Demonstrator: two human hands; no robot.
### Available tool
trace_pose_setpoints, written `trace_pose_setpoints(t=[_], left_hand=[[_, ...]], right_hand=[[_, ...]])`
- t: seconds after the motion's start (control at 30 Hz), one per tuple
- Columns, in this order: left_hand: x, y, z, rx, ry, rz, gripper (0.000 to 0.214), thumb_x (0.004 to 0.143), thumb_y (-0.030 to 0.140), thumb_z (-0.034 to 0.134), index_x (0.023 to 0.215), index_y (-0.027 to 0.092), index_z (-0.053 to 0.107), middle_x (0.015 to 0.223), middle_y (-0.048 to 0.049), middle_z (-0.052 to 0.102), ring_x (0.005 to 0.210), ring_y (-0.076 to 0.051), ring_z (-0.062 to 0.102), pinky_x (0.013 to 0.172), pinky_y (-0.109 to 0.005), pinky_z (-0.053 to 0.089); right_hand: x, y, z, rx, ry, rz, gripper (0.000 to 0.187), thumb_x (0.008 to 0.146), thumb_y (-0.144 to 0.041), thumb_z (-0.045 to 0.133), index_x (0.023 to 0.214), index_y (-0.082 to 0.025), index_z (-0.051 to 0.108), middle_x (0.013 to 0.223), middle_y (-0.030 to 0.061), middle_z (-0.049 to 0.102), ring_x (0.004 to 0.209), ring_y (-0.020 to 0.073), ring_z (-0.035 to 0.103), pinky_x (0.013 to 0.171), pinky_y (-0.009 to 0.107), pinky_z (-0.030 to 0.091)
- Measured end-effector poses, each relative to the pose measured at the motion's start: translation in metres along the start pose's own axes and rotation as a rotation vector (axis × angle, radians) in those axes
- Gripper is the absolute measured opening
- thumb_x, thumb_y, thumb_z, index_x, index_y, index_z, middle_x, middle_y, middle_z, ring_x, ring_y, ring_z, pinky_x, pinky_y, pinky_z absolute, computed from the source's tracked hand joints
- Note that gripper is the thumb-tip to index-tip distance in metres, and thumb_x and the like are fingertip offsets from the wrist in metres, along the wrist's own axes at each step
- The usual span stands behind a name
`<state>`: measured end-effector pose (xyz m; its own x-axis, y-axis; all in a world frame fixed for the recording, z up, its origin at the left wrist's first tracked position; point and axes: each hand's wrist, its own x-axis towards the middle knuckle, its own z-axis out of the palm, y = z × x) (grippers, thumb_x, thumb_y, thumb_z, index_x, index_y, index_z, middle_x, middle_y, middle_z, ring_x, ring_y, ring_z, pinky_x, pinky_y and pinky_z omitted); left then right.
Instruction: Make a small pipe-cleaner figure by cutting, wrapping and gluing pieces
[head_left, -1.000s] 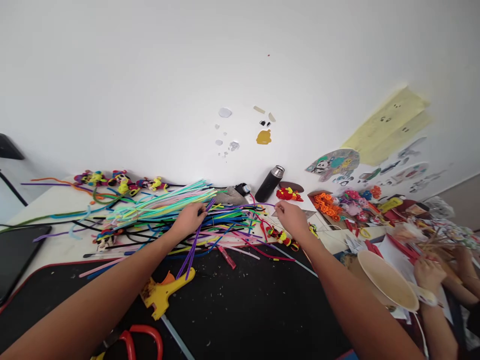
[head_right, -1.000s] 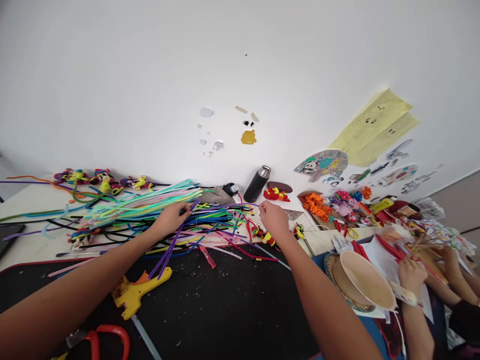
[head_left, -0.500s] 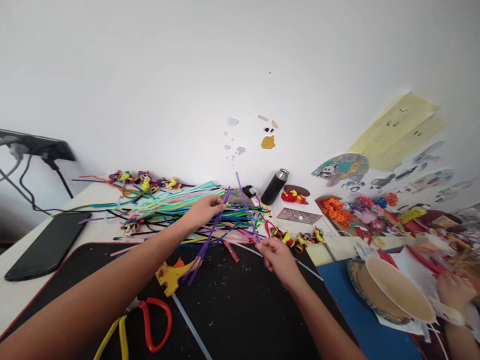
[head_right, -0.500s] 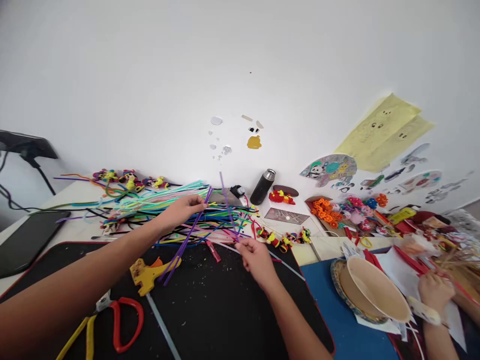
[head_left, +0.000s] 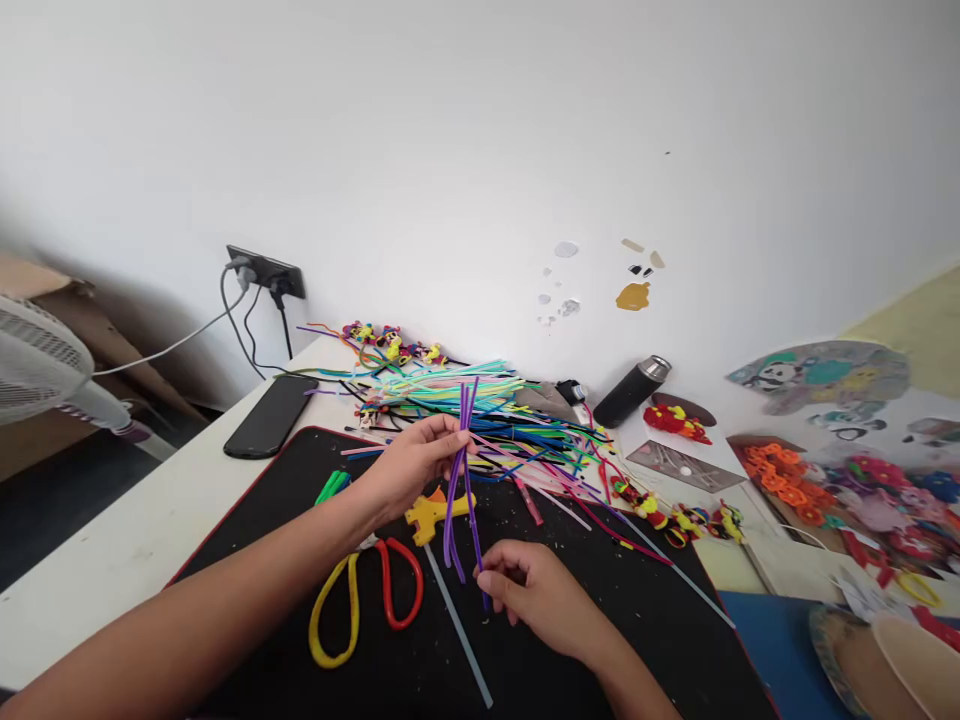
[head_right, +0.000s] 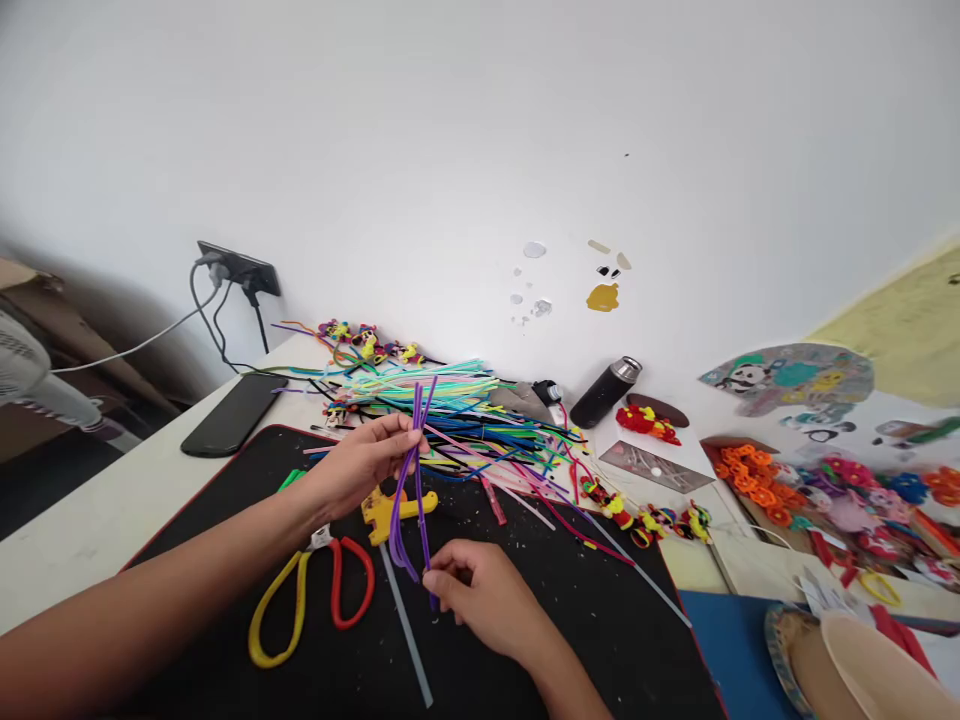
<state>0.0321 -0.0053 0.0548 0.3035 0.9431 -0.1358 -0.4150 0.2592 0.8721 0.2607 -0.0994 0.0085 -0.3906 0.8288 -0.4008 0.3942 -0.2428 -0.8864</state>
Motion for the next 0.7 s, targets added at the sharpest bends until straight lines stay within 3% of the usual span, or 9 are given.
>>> trace_pose_setpoints(t=[0.17,0.27,0.37,0.47,0.57,0.63,0.7], left_hand=[[-0.035,-0.010,-0.002,-0.020,-0.037,-0.029,0.048,0.073,0.046,0.096,0.091,0.019,0.061,0.081,-0.0025,0.076,0.060,-0.014,0.066,0.056,-0.025,0.049],[-0.047,-0.018,-0.002,-0.055,-0.007,0.008,0.049,0.076,0.044,0.095,0.101,0.021,0.059,0.081,-0.0012,0.077,0.062,-0.014,0.068,0.058,-0.024,0.051],[-0.053,-0.021,-0.009,-0.048,0.044,0.064,0.048,0.078,0.043,0.094,0.103,0.021,0.060,0.081,-0.0009,0.077,0.062,-0.013,0.066,0.061,-0.025,0.053],[-0.057,-0.019,-0.021,0.016,0.039,0.097,0.042,0.078,0.041,0.094,0.097,0.020,0.063,0.080,-0.0013,0.078,0.064,-0.013,0.065,0.065,-0.026,0.054],[-0.062,-0.015,-0.033,0.066,0.029,0.103,0.039,0.079,0.042,0.093,0.094,0.019,0.066,0.078,-0.0006,0.077,0.065,-0.013,0.065,0.064,-0.026,0.053],[-0.064,-0.013,-0.040,0.086,0.029,0.089,0.039,0.078,0.044,0.093,0.092,0.019,0.066,0.079,-0.0008,0.077,0.066,-0.014,0.067,0.064,-0.026,0.053],[-0.065,-0.012,-0.045,0.105,0.040,0.074,0.041,0.077,0.047,0.094,0.091,0.019,0.066,0.081,-0.0020,0.078,0.068,-0.015,0.068,0.065,-0.027,0.054]], right_hand=[[0.003,-0.027,0.007,0.099,0.051,-0.087,0.058,0.088,-0.070,0.074,0.112,-0.017,0.074,0.087,0.0050,0.069,0.071,0.0184,0.067,0.052,0.024,0.046],[0.009,-0.042,0.021,0.193,0.013,-0.182,0.063,0.088,-0.074,0.073,0.116,-0.018,0.072,0.098,0.0090,0.073,0.080,0.0216,0.072,0.059,0.027,0.052],[0.017,-0.051,0.039,0.253,-0.018,-0.203,0.062,0.088,-0.071,0.075,0.118,-0.017,0.069,0.097,0.0083,0.075,0.075,0.0202,0.073,0.062,0.029,0.055],[0.026,-0.052,0.050,0.276,0.015,-0.130,0.064,0.090,-0.075,0.069,0.114,-0.016,0.069,0.074,0.0023,0.071,0.047,0.0122,0.058,0.044,0.023,0.040],[0.031,-0.051,0.054,0.300,0.075,-0.123,0.061,0.089,-0.075,0.070,0.104,-0.016,0.070,0.056,-0.0049,0.059,0.038,0.0062,0.034,0.041,0.021,0.026],[0.032,-0.049,0.055,0.313,0.054,-0.127,0.060,0.088,-0.074,0.072,0.102,-0.016,0.071,0.054,-0.0061,0.056,0.040,0.0060,0.030,0.042,0.022,0.024],[0.031,-0.049,0.058,0.285,0.019,-0.153,0.059,0.088,-0.074,0.073,0.103,-0.017,0.073,0.057,-0.0049,0.057,0.043,0.0075,0.035,0.045,0.023,0.028]])
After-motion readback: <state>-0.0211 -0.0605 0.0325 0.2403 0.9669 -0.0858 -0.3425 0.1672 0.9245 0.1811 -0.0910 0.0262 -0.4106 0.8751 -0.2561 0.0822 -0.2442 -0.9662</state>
